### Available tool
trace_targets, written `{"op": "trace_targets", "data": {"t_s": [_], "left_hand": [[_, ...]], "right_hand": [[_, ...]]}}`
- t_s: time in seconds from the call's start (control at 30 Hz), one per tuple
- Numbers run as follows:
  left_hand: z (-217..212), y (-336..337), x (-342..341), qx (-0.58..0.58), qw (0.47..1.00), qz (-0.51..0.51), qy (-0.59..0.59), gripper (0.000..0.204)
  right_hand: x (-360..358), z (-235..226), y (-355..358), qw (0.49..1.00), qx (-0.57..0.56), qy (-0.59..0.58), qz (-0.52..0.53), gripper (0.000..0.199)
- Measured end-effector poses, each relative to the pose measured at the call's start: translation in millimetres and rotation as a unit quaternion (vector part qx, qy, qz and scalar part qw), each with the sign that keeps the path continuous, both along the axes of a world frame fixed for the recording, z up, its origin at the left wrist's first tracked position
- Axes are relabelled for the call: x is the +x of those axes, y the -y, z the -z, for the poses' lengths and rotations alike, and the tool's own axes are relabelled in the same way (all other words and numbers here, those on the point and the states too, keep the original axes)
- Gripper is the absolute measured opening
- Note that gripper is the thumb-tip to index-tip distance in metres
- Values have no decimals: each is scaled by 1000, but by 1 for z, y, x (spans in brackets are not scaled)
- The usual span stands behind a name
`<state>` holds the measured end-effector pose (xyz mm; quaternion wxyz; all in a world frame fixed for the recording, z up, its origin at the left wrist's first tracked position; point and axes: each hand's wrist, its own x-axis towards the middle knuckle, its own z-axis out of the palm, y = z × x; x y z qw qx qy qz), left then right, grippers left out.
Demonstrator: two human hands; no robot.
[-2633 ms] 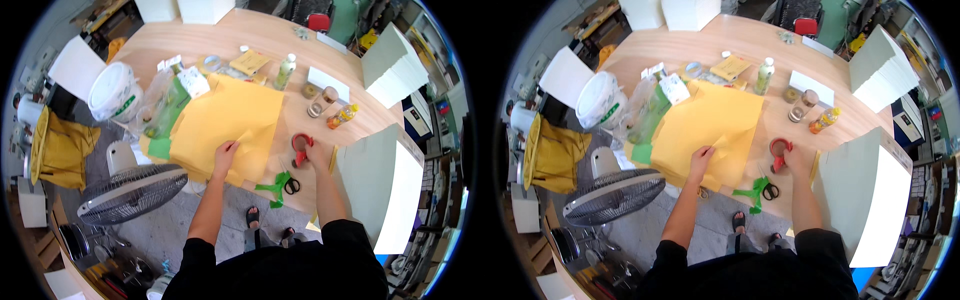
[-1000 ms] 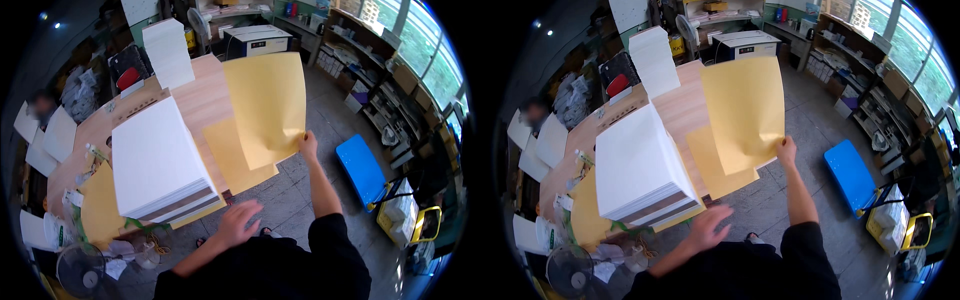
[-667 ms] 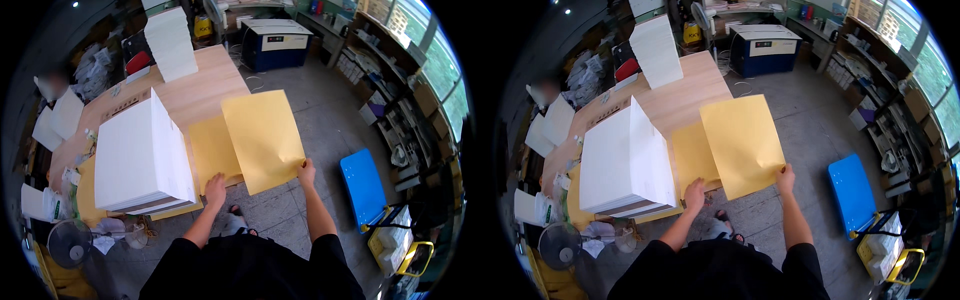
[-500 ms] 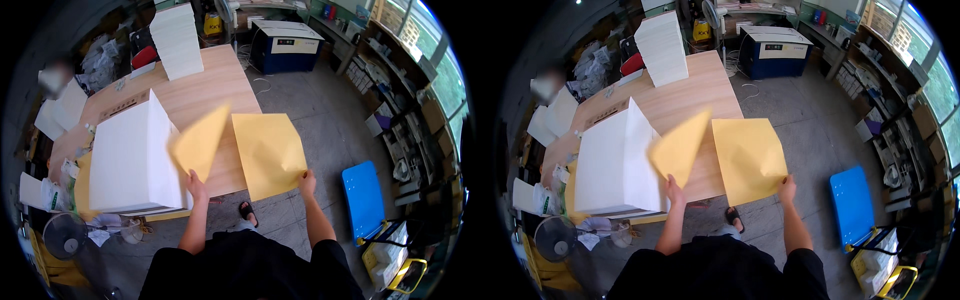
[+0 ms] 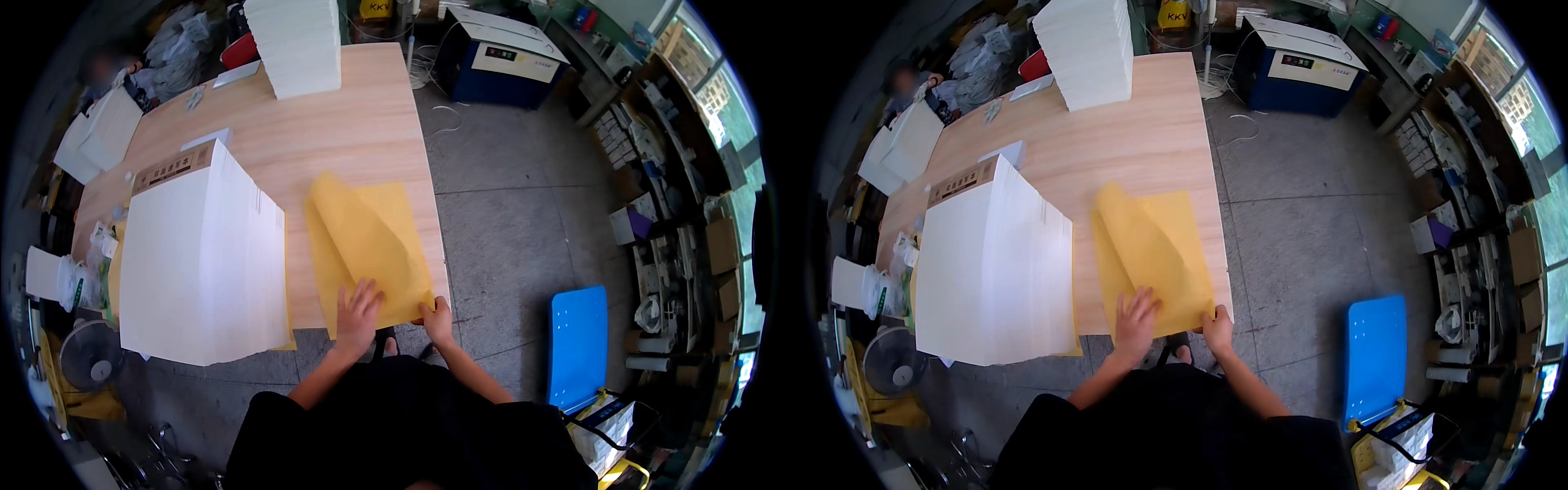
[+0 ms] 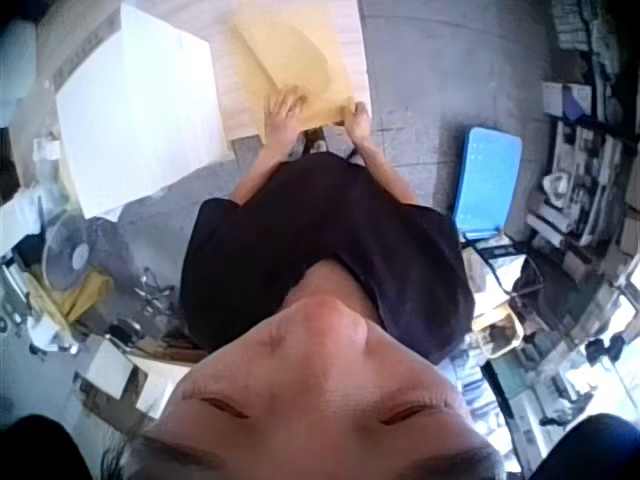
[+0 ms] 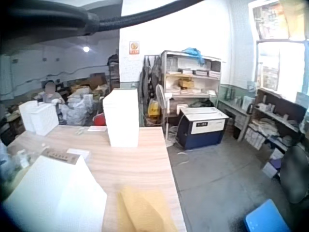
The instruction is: The person wraps stacks of white books with yellow paper. They place a sheet of paper on the table, position a stack of books on it, fold the paper around the books, and set the wrapped bundle aside. This process is repeated multiple times.
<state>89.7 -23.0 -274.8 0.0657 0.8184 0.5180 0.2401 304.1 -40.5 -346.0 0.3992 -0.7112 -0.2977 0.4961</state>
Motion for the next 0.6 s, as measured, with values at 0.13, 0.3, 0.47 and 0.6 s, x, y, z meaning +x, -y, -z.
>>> {"op": "trace_targets", "data": {"t_s": [0.13, 0.3, 0.47, 0.6], "left_hand": [[-63, -43, -5, -8, 886, -201, 417, 31], [-38, -65, -13, -148, 577, -269, 757, 37], [21, -19, 7, -183, 409, -403, 798, 38], [66, 6, 14, -222, 321, -383, 837, 36]], "right_hand": [[22, 10, -6, 994, 0, -106, -36, 19], [31, 9, -21, 964, -53, -259, -31, 24], [35, 1, -24, 955, -87, -282, -43, 27], [42, -1, -20, 953, -107, -280, -51, 30]]}}
